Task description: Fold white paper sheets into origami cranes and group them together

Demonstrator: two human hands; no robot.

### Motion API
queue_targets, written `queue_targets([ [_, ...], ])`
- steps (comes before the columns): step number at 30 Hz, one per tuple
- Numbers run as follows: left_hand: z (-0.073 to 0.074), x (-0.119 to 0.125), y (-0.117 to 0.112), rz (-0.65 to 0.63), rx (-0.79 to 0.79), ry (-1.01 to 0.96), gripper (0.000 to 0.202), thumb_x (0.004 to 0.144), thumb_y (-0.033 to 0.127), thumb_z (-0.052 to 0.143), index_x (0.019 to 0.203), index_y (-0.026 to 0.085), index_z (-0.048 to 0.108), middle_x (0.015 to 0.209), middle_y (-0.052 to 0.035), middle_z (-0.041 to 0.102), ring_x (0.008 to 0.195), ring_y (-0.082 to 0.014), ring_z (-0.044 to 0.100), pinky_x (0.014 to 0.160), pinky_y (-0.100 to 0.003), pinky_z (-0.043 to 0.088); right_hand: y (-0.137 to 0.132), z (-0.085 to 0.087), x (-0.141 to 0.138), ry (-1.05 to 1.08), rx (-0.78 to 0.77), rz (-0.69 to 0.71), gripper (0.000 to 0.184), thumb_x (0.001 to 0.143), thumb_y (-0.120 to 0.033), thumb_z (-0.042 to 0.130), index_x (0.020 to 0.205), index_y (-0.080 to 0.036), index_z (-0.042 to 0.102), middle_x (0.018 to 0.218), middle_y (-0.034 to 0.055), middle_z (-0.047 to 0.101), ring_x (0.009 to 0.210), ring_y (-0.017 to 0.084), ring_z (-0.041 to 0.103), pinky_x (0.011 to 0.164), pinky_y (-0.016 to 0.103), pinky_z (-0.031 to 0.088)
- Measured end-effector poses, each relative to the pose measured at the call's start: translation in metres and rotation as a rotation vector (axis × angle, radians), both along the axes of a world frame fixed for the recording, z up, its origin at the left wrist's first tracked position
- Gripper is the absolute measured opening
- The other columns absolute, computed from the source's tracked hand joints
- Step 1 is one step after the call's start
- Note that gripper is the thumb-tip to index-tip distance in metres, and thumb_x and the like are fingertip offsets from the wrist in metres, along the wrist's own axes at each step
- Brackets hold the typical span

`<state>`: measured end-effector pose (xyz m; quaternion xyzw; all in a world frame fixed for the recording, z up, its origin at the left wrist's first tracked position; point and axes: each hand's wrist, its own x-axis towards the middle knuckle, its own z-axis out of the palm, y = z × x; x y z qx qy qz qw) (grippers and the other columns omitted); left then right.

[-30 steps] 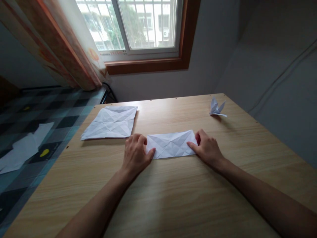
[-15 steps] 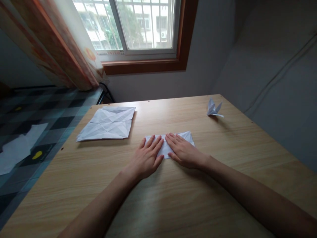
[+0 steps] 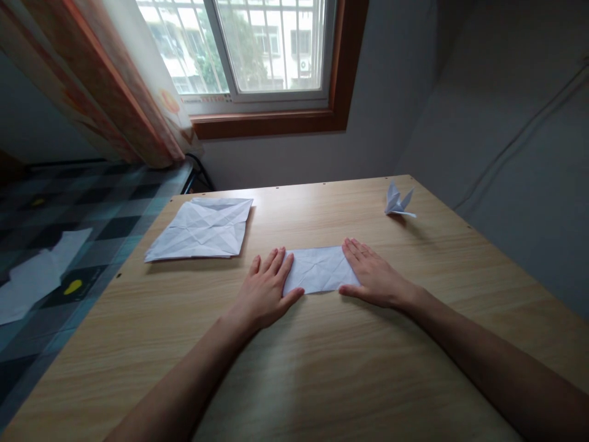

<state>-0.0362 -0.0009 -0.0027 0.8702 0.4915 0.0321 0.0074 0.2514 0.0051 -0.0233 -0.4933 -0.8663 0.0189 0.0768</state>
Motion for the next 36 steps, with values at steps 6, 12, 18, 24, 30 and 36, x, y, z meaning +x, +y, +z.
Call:
queue_targets([
  [6,0.000,-0.007,0.004,-0.045,0.004,-0.013,0.065,0.095,0.055,0.039,0.148,0.018,0.035,0.156,-0.0176,0.031,0.145,-0.0331,0.027,0.114,-0.061,0.020,-0.006,0.015,0.003,0.092,0.203,0.257,0.067,0.085,-0.056,0.060,0.131,-0.007,0.056,0.141,0.0236,0.051,0.134,0.038,0.042,0.112,0.057,0.033],
  [12,0.001,-0.011,0.005,-0.052,0.092,-0.068,0.052,0.095,0.041,0.043,0.142,0.020,0.044,0.153,-0.0163,0.037,0.143,-0.0353,0.031,0.113,-0.062,0.021,-0.020,0.022,-0.012,0.069,0.221,0.394,0.025,0.091,-0.014,0.045,0.106,-0.014,0.066,0.101,0.0136,0.071,0.095,0.023,0.067,0.086,0.036,0.054],
  [18,0.007,0.011,-0.009,-0.317,0.253,-0.260,0.037,0.092,0.026,0.050,0.128,0.017,0.057,0.135,-0.0142,0.058,0.125,-0.0293,0.053,0.105,-0.049,0.040,-0.027,0.022,-0.026,0.096,0.289,0.404,0.025,0.094,-0.009,0.043,0.096,-0.015,0.067,0.076,0.0082,0.068,0.069,0.017,0.064,0.065,0.026,0.051],
  [24,0.007,0.024,-0.017,-0.473,0.210,-0.225,0.023,0.097,0.025,0.044,0.094,0.017,0.065,0.094,-0.0084,0.070,0.085,-0.0192,0.063,0.075,-0.034,0.052,-0.035,0.020,-0.040,0.208,0.401,0.562,0.026,0.096,-0.011,0.042,0.109,-0.013,0.065,0.078,0.0068,0.070,0.065,0.016,0.063,0.059,0.027,0.048],
  [30,0.004,0.014,-0.012,-0.424,0.249,-0.277,0.025,0.097,0.020,0.042,0.090,0.019,0.066,0.083,-0.0057,0.066,0.077,-0.0164,0.059,0.070,-0.030,0.050,-0.027,0.012,-0.033,0.327,0.258,0.471,0.034,0.095,-0.025,0.048,0.126,-0.014,0.057,0.090,0.0103,0.073,0.080,0.021,0.068,0.069,0.032,0.054],
  [36,0.001,0.015,-0.011,-0.361,0.199,-0.348,0.022,0.098,0.024,0.045,0.095,0.018,0.066,0.079,-0.0051,0.065,0.072,-0.0161,0.058,0.068,-0.029,0.049,-0.024,0.013,-0.030,0.504,0.148,0.163,0.030,0.094,-0.028,0.051,0.120,-0.017,0.060,0.098,0.0107,0.074,0.082,0.021,0.069,0.074,0.031,0.053],
])
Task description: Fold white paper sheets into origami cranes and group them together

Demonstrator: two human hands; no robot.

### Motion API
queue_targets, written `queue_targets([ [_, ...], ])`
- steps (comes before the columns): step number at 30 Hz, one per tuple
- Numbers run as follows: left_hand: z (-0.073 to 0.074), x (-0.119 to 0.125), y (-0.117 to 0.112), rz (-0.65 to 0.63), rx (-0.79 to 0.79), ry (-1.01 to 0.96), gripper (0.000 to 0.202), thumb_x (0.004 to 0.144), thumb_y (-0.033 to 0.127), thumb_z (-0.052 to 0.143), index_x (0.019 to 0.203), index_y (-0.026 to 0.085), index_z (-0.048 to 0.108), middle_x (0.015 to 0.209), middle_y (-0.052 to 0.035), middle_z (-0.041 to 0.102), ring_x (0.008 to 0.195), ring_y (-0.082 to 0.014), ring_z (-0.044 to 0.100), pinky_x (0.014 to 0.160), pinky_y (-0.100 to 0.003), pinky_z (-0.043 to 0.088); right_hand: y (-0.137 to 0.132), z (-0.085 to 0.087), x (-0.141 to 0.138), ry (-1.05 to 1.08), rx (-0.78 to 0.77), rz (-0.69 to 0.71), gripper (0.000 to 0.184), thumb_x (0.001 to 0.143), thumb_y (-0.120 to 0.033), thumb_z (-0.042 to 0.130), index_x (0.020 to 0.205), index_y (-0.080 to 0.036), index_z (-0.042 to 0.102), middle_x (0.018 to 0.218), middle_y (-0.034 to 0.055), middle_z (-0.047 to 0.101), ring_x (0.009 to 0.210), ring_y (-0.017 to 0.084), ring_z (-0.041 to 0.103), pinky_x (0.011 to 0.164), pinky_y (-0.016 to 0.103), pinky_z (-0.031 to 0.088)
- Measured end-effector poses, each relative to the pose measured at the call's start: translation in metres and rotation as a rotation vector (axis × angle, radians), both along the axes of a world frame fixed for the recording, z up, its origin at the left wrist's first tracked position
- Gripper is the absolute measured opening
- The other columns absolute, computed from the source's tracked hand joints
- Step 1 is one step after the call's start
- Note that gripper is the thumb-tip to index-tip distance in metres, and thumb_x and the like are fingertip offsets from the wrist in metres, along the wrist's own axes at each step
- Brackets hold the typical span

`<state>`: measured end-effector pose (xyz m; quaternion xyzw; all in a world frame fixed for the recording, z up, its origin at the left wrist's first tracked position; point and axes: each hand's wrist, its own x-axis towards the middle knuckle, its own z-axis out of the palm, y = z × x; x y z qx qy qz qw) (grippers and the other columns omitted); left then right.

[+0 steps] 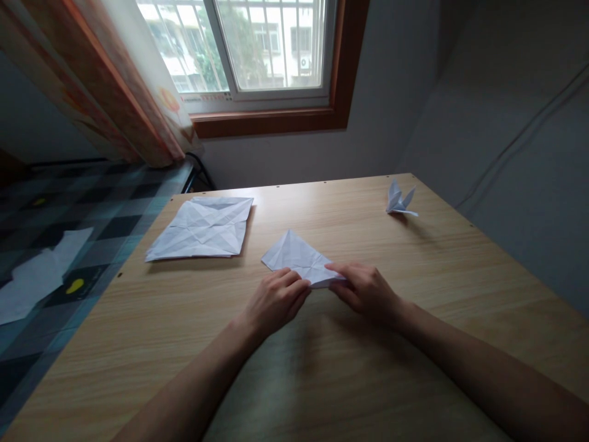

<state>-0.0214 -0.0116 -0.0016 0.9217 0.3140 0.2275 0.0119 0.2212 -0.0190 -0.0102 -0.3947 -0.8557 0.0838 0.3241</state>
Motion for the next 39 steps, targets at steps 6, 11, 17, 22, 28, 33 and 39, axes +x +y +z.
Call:
queue_targets([
  [6,-0.001,0.002,0.002,0.092,-0.017,-0.023,0.033,0.098,0.019,0.041,0.129,0.017,0.053,0.080,-0.0047,0.065,0.072,-0.0172,0.060,0.067,-0.029,0.049,0.003,-0.003,-0.005,0.014,-0.158,-0.236,0.040,0.091,-0.026,0.053,0.130,-0.016,0.052,0.088,0.0063,0.071,0.074,0.021,0.067,0.068,0.031,0.053],
  [11,-0.001,0.003,0.003,0.118,-0.007,0.101,0.025,0.096,0.021,0.045,0.109,0.022,0.066,0.082,-0.0054,0.064,0.075,-0.0186,0.059,0.069,-0.031,0.048,0.006,-0.004,-0.004,-0.134,-0.078,-0.228,0.032,0.092,-0.026,0.055,0.122,-0.018,0.060,0.113,0.0130,0.066,0.100,0.027,0.063,0.085,0.041,0.054],
  [17,-0.002,0.004,0.005,-0.039,0.011,0.208,0.035,0.096,0.015,0.044,0.127,0.018,0.058,0.137,-0.0108,0.057,0.122,-0.0256,0.053,0.100,-0.043,0.042,0.009,-0.005,-0.003,-0.279,0.027,0.014,0.035,0.094,-0.012,0.047,0.125,-0.014,0.062,0.131,0.0141,0.062,0.121,0.026,0.056,0.105,0.044,0.046],
  [22,-0.001,0.002,0.005,-0.049,-0.045,0.252,0.038,0.098,0.022,0.040,0.133,0.016,0.054,0.140,-0.0085,0.056,0.128,-0.0254,0.052,0.105,-0.043,0.039,0.010,-0.009,0.010,-0.293,-0.086,0.066,0.045,0.095,-0.010,0.041,0.137,-0.017,0.053,0.143,0.0103,0.053,0.133,0.025,0.049,0.113,0.046,0.038],
  [28,0.000,-0.001,0.008,-0.052,0.016,0.303,0.033,0.099,0.019,0.042,0.129,0.019,0.057,0.137,-0.0070,0.059,0.125,-0.0233,0.055,0.100,-0.039,0.041,0.022,-0.004,0.044,-0.299,-0.316,0.167,0.051,0.096,-0.009,0.037,0.136,-0.037,0.052,0.145,-0.0007,0.050,0.141,0.027,0.037,0.114,0.063,0.023],
  [33,0.008,0.000,0.004,-0.063,0.188,0.376,0.027,0.097,0.016,0.045,0.121,0.018,0.058,0.127,-0.0092,0.064,0.115,-0.0226,0.059,0.098,-0.040,0.038,0.033,-0.001,0.067,-0.247,-0.397,0.188,0.039,0.098,-0.020,0.045,0.124,-0.043,0.062,0.144,-0.0006,0.050,0.142,0.031,0.033,0.112,0.069,0.017],
  [39,0.015,0.006,-0.005,-0.047,0.374,0.468,0.023,0.095,0.014,0.046,0.116,0.011,0.057,0.111,-0.0134,0.068,0.096,-0.0225,0.062,0.085,-0.037,0.043,0.038,-0.006,0.070,-0.099,-0.338,0.189,0.030,0.094,-0.021,0.052,0.105,-0.038,0.074,0.133,0.0032,0.062,0.134,0.031,0.046,0.109,0.066,0.028],
])
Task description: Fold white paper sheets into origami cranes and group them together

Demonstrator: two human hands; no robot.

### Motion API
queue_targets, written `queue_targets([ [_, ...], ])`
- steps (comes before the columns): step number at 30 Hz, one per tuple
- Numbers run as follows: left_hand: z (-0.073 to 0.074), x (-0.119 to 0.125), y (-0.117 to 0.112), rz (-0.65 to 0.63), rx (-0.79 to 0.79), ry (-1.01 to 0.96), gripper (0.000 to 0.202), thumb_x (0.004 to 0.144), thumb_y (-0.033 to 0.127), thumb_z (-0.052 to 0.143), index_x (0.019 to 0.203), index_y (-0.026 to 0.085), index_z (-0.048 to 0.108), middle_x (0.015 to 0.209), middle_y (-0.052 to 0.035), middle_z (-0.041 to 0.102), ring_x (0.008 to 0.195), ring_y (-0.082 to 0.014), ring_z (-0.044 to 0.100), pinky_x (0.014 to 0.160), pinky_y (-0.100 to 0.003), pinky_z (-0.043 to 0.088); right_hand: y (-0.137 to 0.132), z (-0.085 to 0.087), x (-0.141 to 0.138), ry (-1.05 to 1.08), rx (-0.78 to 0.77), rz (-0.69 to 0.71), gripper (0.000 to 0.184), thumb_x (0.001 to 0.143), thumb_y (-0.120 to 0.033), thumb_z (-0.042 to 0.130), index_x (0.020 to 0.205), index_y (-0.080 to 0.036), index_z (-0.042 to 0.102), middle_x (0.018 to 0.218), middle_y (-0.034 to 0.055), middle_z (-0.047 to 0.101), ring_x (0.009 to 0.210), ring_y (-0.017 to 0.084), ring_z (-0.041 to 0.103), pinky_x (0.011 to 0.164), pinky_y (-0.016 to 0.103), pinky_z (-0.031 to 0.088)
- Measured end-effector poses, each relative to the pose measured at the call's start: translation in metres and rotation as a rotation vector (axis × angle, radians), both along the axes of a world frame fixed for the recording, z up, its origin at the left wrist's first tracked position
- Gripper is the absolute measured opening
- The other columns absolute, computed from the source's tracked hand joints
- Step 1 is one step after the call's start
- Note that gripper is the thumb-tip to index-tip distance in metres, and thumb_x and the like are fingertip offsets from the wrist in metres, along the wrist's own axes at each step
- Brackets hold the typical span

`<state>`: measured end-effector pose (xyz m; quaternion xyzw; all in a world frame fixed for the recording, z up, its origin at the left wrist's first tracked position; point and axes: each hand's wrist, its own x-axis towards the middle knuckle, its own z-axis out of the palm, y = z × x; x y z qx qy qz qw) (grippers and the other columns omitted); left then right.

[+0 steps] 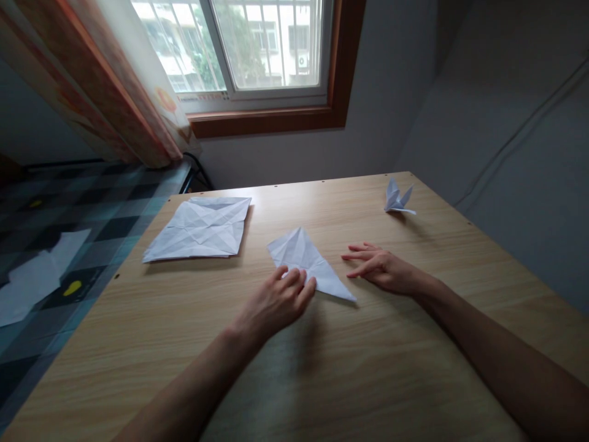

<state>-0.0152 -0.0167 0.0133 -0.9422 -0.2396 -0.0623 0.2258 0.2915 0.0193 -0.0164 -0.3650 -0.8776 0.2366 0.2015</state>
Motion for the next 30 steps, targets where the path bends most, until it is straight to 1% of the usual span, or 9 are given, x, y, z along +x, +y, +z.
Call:
queue_targets([
  [5,-0.002,0.000,0.001,0.012,0.036,-0.047,0.024,0.094,0.015,0.048,0.116,0.010,0.056,0.098,-0.0124,0.069,0.081,-0.0219,0.061,0.075,-0.036,0.045,-0.002,-0.002,-0.010,0.207,0.103,-0.079,0.025,0.088,-0.017,0.058,0.099,-0.028,0.077,0.121,0.0075,0.069,0.122,0.027,0.059,0.104,0.052,0.044],
  [10,-0.003,-0.002,0.005,0.023,0.031,-0.056,0.015,0.094,0.013,0.046,0.103,0.012,0.059,0.086,-0.0087,0.067,0.073,-0.0199,0.060,0.068,-0.033,0.045,-0.006,-0.002,-0.016,0.296,0.083,-0.164,0.032,0.082,-0.012,0.057,0.105,-0.025,0.074,0.118,0.0078,0.070,0.115,0.024,0.063,0.097,0.044,0.052],
  [15,-0.007,-0.005,0.009,0.017,0.031,-0.070,0.016,0.094,0.013,0.045,0.103,0.011,0.058,0.078,-0.0070,0.064,0.071,-0.0206,0.060,0.066,-0.034,0.045,-0.011,0.001,-0.022,0.281,0.069,-0.156,0.036,0.079,-0.009,0.055,0.109,-0.023,0.071,0.117,0.0084,0.069,0.109,0.023,0.065,0.096,0.042,0.053],
  [19,-0.009,-0.007,0.012,0.006,0.033,-0.124,0.016,0.094,0.012,0.047,0.104,0.011,0.058,0.075,-0.0057,0.062,0.068,-0.0196,0.059,0.064,-0.033,0.045,-0.017,0.004,-0.034,0.226,0.127,-0.079,0.051,0.078,-0.006,0.053,0.125,-0.022,0.062,0.124,0.0104,0.065,0.115,0.024,0.061,0.100,0.044,0.050],
  [21,-0.008,-0.008,0.013,0.004,0.017,-0.191,0.014,0.094,0.014,0.048,0.103,0.012,0.058,0.073,-0.0045,0.062,0.067,-0.0184,0.058,0.063,-0.032,0.044,-0.019,0.003,-0.039,0.215,0.152,-0.042,0.058,0.078,-0.006,0.052,0.133,-0.022,0.055,0.130,0.0117,0.060,0.121,0.025,0.056,0.103,0.045,0.047],
  [24,-0.005,-0.009,0.012,-0.037,-0.053,-0.378,0.012,0.094,0.015,0.049,0.102,0.014,0.058,0.078,-0.0046,0.064,0.070,-0.0171,0.060,0.066,-0.030,0.047,-0.021,0.002,-0.043,0.211,0.179,-0.067,0.061,0.081,-0.012,0.057,0.140,-0.022,0.046,0.139,0.0141,0.052,0.129,0.028,0.049,0.107,0.048,0.043],
  [26,-0.004,-0.008,0.009,-0.104,-0.140,-0.541,0.013,0.094,0.013,0.049,0.104,0.015,0.056,0.085,-0.0062,0.068,0.076,-0.0169,0.062,0.071,-0.030,0.049,-0.021,0.003,-0.045,0.226,0.218,-0.109,0.056,0.084,-0.018,0.061,0.138,-0.022,0.048,0.143,0.0151,0.048,0.131,0.029,0.046,0.107,0.050,0.043],
  [27,-0.004,-0.008,0.008,-0.140,-0.189,-0.613,0.015,0.094,0.012,0.048,0.106,0.016,0.056,0.089,-0.0068,0.069,0.079,-0.0168,0.063,0.073,-0.030,0.050,-0.022,0.003,-0.046,0.243,0.245,-0.121,0.049,0.085,-0.020,0.061,0.133,-0.023,0.053,0.142,0.0150,0.048,0.131,0.029,0.047,0.106,0.050,0.043],
  [30,-0.005,-0.005,0.003,-0.226,-0.303,-0.753,0.020,0.091,0.007,0.048,0.107,0.018,0.055,0.092,-0.0072,0.070,0.083,-0.0157,0.064,0.075,-0.029,0.052,-0.023,0.008,-0.050,0.316,0.331,-0.103,0.023,0.088,-0.018,0.058,0.108,-0.024,0.067,0.126,0.0110,0.063,0.121,0.027,0.055,0.101,0.048,0.047],
])
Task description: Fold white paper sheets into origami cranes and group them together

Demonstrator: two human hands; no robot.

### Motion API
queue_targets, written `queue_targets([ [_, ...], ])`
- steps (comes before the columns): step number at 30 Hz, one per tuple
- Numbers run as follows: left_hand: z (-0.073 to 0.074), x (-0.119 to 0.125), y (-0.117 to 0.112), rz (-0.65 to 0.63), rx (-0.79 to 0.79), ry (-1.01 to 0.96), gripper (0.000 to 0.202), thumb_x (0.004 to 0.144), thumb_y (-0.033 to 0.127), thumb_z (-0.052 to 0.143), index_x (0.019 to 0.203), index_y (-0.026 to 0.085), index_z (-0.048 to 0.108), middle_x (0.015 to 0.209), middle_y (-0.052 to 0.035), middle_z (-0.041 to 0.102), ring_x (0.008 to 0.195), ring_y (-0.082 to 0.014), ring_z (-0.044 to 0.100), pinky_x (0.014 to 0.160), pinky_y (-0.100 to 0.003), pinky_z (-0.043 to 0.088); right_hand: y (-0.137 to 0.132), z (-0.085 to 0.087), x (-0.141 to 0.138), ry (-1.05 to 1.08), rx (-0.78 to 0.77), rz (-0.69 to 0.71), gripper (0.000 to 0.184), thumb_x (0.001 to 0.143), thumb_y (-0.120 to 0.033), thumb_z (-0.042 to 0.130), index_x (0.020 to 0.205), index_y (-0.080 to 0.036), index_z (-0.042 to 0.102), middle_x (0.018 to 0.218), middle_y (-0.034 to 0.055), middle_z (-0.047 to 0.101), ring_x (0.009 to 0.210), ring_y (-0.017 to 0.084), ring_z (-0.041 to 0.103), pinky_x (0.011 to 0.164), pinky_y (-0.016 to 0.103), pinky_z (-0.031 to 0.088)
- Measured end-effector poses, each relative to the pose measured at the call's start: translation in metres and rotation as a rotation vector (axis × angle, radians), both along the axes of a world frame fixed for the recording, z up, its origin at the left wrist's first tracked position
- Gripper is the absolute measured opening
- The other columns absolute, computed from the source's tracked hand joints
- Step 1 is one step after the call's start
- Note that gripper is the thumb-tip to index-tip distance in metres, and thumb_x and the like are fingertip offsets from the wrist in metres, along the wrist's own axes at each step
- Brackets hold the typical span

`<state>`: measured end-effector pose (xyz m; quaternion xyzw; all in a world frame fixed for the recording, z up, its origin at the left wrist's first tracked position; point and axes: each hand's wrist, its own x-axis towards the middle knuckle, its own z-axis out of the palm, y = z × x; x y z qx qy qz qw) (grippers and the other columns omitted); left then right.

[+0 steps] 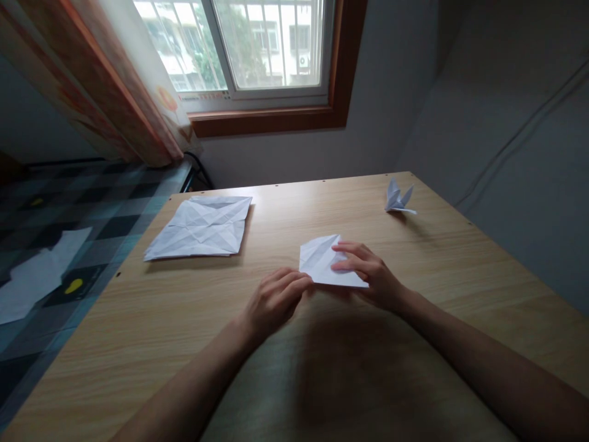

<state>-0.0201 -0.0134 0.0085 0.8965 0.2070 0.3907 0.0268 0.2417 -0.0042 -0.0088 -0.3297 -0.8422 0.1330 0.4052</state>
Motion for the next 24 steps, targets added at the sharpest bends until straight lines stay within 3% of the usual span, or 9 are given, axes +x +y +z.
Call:
queue_targets([
  [3,0.000,0.003,-0.004,-0.054,0.006,-0.006,0.019,0.088,0.007,0.054,0.104,0.018,0.056,0.099,-0.0099,0.070,0.086,-0.0168,0.065,0.076,-0.030,0.052,-0.005,0.005,-0.007,0.055,0.075,0.032,0.015,0.090,-0.017,0.055,0.092,-0.024,0.067,0.098,0.0058,0.073,0.102,0.023,0.065,0.091,0.043,0.052],
  [6,0.001,0.005,-0.007,-0.054,-0.003,-0.020,0.017,0.088,0.004,0.052,0.094,0.018,0.060,0.098,-0.0082,0.071,0.081,-0.0143,0.065,0.073,-0.027,0.052,-0.011,0.009,-0.013,0.097,0.127,-0.001,0.008,0.090,-0.019,0.058,0.092,-0.024,0.064,0.089,0.0047,0.072,0.092,0.022,0.067,0.084,0.041,0.053],
  [8,0.001,0.005,-0.007,0.007,-0.061,-0.131,0.021,0.087,0.002,0.051,0.088,0.018,0.064,0.093,-0.0050,0.071,0.078,-0.0116,0.065,0.070,-0.023,0.051,-0.014,0.009,-0.015,0.128,0.173,-0.089,0.017,0.088,-0.021,0.061,0.105,-0.026,0.059,0.098,0.0073,0.070,0.097,0.024,0.065,0.085,0.042,0.053],
  [10,0.000,0.005,-0.006,0.114,-0.172,-0.291,0.020,0.086,0.003,0.056,0.086,0.019,0.068,0.089,-0.0031,0.070,0.077,-0.0107,0.065,0.069,-0.021,0.050,-0.014,0.009,-0.014,0.129,0.251,-0.196,0.041,0.087,-0.027,0.065,0.124,-0.027,0.049,0.117,0.0128,0.062,0.109,0.028,0.060,0.090,0.047,0.052],
  [14,-0.001,0.006,0.003,0.245,-0.612,-0.625,0.011,0.080,0.012,0.065,0.083,0.018,0.073,0.076,-0.0012,0.067,0.066,-0.0107,0.063,0.061,-0.021,0.050,-0.011,0.002,-0.008,-0.071,0.404,-0.208,0.076,0.079,-0.046,0.073,0.142,-0.029,0.033,0.144,0.0169,0.041,0.132,0.037,0.042,0.105,0.058,0.040],
  [17,-0.004,0.005,0.009,0.239,-0.956,-0.827,0.012,0.074,0.020,0.071,0.084,0.016,0.074,0.064,-0.0002,0.065,0.057,-0.0109,0.060,0.057,-0.023,0.048,-0.010,-0.001,-0.005,-0.247,0.435,-0.150,0.066,0.083,-0.037,0.071,0.141,-0.032,0.039,0.148,0.0128,0.041,0.139,0.037,0.034,0.112,0.061,0.029],
  [20,-0.007,0.004,0.012,0.250,-1.180,-0.870,0.023,0.071,0.027,0.073,0.090,0.014,0.072,0.058,-0.0002,0.065,0.053,-0.0118,0.059,0.054,-0.024,0.047,-0.009,0.000,-0.005,-0.337,0.418,-0.095,0.051,0.090,-0.018,0.060,0.136,-0.036,0.047,0.142,0.0055,0.052,0.138,0.029,0.039,0.115,0.057,0.028],
  [22,-0.008,0.003,0.011,0.246,-1.220,-0.752,0.026,0.073,0.030,0.071,0.092,0.013,0.071,0.057,-0.0002,0.065,0.052,-0.0126,0.059,0.053,-0.024,0.047,-0.008,0.000,-0.005,-0.373,0.408,-0.009,0.043,0.092,-0.013,0.055,0.130,-0.033,0.055,0.135,0.0031,0.060,0.133,0.026,0.047,0.113,0.053,0.032],
  [24,-0.007,0.002,0.010,0.277,-1.120,-0.548,0.023,0.079,0.030,0.065,0.094,0.014,0.070,0.057,0.0002,0.064,0.051,-0.0126,0.059,0.052,-0.023,0.045,-0.005,-0.002,-0.006,-0.381,0.397,0.075,0.032,0.093,-0.014,0.054,0.121,-0.027,0.062,0.125,0.0041,0.067,0.125,0.025,0.055,0.109,0.050,0.039],
])
